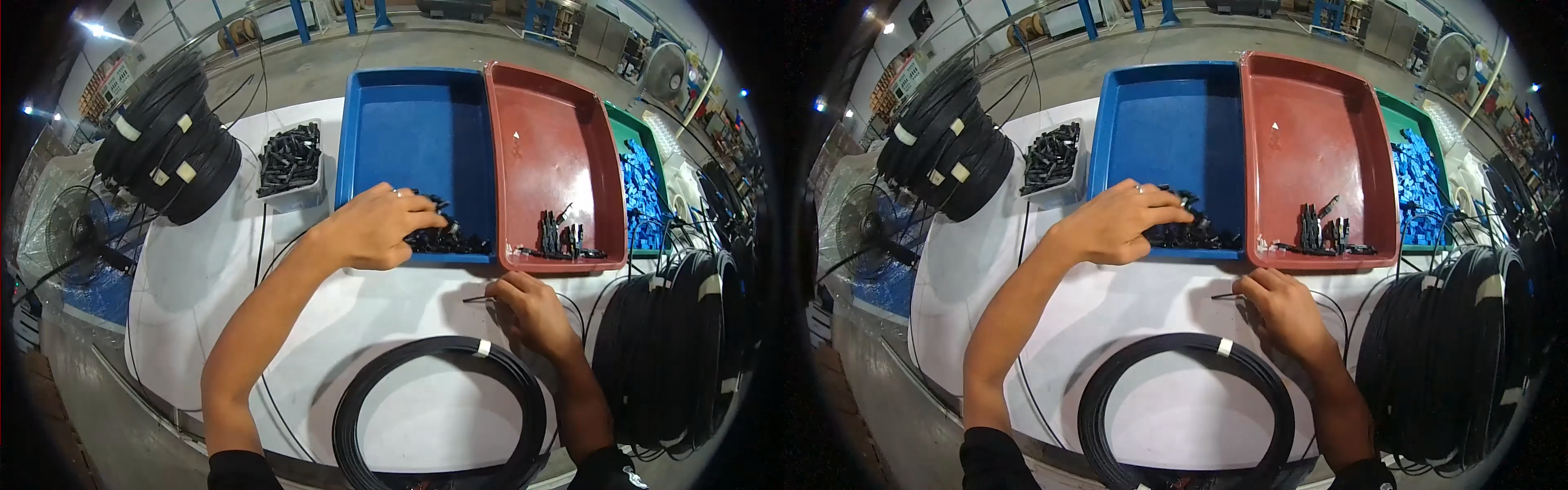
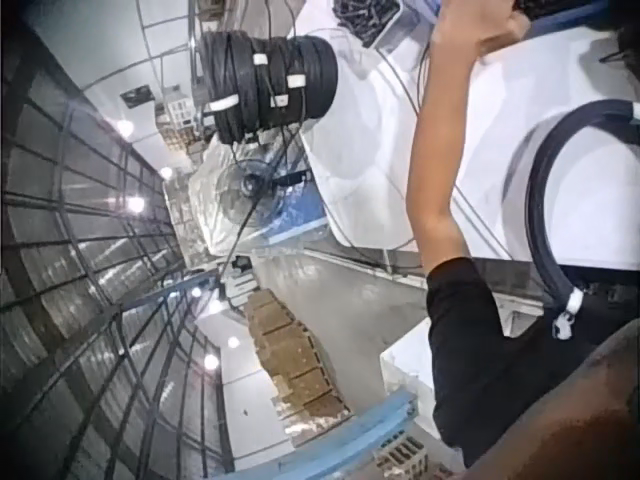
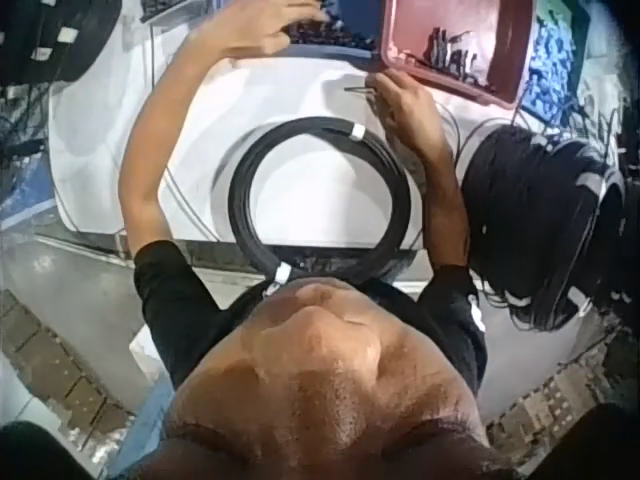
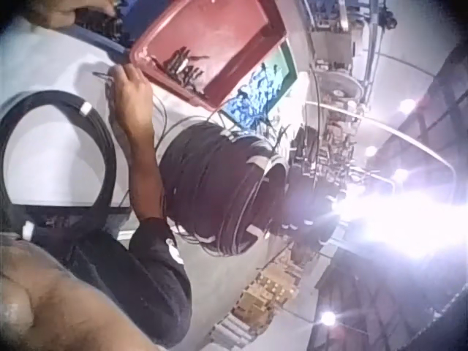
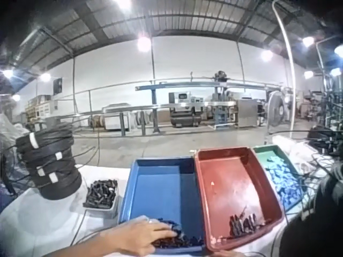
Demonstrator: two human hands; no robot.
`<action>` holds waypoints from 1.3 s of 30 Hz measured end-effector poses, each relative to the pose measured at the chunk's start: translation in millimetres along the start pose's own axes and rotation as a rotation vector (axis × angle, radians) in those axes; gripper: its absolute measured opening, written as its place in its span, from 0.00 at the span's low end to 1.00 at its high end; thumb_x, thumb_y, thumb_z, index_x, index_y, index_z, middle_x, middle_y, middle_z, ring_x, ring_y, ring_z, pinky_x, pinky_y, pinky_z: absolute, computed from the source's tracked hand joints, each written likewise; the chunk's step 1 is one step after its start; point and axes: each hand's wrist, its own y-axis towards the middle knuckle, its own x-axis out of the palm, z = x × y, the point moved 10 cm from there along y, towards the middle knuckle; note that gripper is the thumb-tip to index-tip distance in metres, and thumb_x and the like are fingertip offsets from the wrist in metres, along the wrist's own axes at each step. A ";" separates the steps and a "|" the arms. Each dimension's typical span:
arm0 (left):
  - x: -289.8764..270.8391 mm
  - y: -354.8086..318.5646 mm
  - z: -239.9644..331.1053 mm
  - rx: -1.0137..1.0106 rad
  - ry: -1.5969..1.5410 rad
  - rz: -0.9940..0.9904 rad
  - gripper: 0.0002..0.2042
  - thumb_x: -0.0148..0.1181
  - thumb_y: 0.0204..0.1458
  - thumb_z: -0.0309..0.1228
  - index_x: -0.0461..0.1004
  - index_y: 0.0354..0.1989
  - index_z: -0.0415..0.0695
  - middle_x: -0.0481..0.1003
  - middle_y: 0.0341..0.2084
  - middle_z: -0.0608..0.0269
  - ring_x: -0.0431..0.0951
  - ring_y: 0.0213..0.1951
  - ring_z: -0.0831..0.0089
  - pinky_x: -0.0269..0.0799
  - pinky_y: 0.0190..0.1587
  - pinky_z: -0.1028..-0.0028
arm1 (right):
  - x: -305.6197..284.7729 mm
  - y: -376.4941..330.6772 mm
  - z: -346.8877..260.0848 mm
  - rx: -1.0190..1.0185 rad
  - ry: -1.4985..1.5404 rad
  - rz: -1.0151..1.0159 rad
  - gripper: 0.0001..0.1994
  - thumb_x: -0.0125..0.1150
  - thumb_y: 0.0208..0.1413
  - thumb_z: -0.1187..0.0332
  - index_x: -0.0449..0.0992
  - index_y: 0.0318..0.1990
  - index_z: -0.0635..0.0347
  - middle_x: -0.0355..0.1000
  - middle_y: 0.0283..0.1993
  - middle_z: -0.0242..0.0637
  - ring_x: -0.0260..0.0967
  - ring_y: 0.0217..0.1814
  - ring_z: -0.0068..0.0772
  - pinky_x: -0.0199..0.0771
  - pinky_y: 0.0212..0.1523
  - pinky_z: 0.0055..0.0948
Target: The person takes connector components and caps from trays and attaches them onto the ends of coiled cables by hand, then stacks the assembled cable coils onto a pile.
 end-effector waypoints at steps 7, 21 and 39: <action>33.1 3.4 -33.4 -0.329 -0.472 -0.630 0.16 0.53 0.40 0.25 0.77 0.40 0.37 0.79 0.37 0.53 0.79 0.40 0.59 0.71 0.43 0.66 | -4.5 3.0 0.1 0.024 0.023 -0.013 0.13 0.65 0.44 0.76 0.76 0.40 0.58 0.73 0.38 0.38 0.73 0.43 0.44 0.74 0.46 0.40; -18.2 57.9 -39.6 -0.227 -0.427 -0.183 0.19 0.53 0.45 0.26 0.78 0.47 0.40 0.81 0.41 0.53 0.81 0.38 0.63 0.75 0.44 0.67 | 3.7 0.4 -3.8 -0.020 0.006 0.004 0.12 0.64 0.45 0.74 0.75 0.40 0.57 0.73 0.38 0.38 0.73 0.44 0.44 0.73 0.45 0.41; 72.2 19.6 65.4 0.034 -0.234 -0.192 0.13 0.62 0.54 0.31 0.77 0.48 0.43 0.76 0.42 0.56 0.79 0.42 0.53 0.75 0.45 0.59 | 2.4 -8.2 11.7 0.089 0.286 -0.289 0.08 0.59 0.44 0.81 0.77 0.34 0.64 0.75 0.33 0.46 0.74 0.38 0.51 0.72 0.41 0.42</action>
